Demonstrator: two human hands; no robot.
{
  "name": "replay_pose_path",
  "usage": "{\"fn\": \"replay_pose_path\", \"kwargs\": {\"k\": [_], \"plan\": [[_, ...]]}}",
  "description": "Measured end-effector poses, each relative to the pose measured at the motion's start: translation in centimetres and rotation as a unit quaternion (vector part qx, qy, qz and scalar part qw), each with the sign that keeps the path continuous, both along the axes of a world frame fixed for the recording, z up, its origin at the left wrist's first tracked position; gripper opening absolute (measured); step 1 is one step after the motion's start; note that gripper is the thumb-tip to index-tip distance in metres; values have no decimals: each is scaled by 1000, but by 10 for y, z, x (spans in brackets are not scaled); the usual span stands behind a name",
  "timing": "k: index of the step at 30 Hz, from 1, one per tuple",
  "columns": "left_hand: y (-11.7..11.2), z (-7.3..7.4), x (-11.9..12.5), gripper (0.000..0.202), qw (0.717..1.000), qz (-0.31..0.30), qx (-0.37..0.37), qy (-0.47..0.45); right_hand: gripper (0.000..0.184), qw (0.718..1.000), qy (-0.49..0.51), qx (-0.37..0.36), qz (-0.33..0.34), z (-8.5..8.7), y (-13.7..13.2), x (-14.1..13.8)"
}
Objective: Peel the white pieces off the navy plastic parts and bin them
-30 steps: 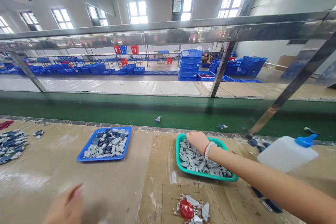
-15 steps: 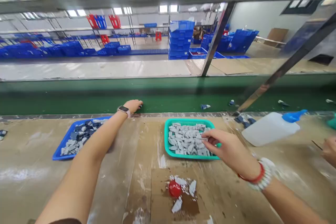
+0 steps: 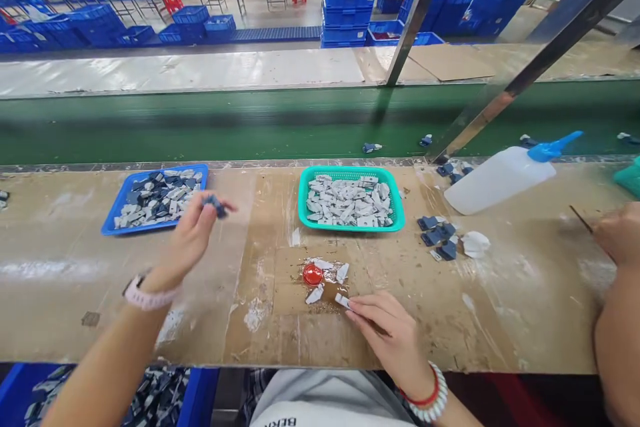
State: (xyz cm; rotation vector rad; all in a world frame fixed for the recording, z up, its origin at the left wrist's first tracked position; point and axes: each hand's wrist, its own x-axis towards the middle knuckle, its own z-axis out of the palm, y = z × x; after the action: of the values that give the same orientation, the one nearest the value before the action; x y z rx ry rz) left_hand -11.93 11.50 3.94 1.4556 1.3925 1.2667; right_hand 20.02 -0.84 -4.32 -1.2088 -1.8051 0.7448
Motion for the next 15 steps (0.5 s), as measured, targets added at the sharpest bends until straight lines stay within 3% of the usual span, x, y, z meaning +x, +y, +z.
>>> {"fn": "replay_pose_path", "kwargs": {"k": [4, 7, 9, 12, 15], "plan": [[-82, -26, 26, 40, 972, -58, -74, -216, 21, 999, -42, 26, 3, -4, -4, -6], [-117, -40, 58, 34, 943, -41, -127, -305, 12, 999, 19, -10, -26, -3, -4, -4], [-128, -48, 78, 32, 931, -43, -144, -333, 13, 988, 107, -98, -53, -1, -3, -1], [-132, -53, 102, 27, 924, -87, -168, -332, 27, 937, 232, -251, -68, 7, 1, 3], [-130, -50, 118, 27, 935, -147, -175, -271, 30, 907, 298, -291, -60, 20, 4, 4]]}}
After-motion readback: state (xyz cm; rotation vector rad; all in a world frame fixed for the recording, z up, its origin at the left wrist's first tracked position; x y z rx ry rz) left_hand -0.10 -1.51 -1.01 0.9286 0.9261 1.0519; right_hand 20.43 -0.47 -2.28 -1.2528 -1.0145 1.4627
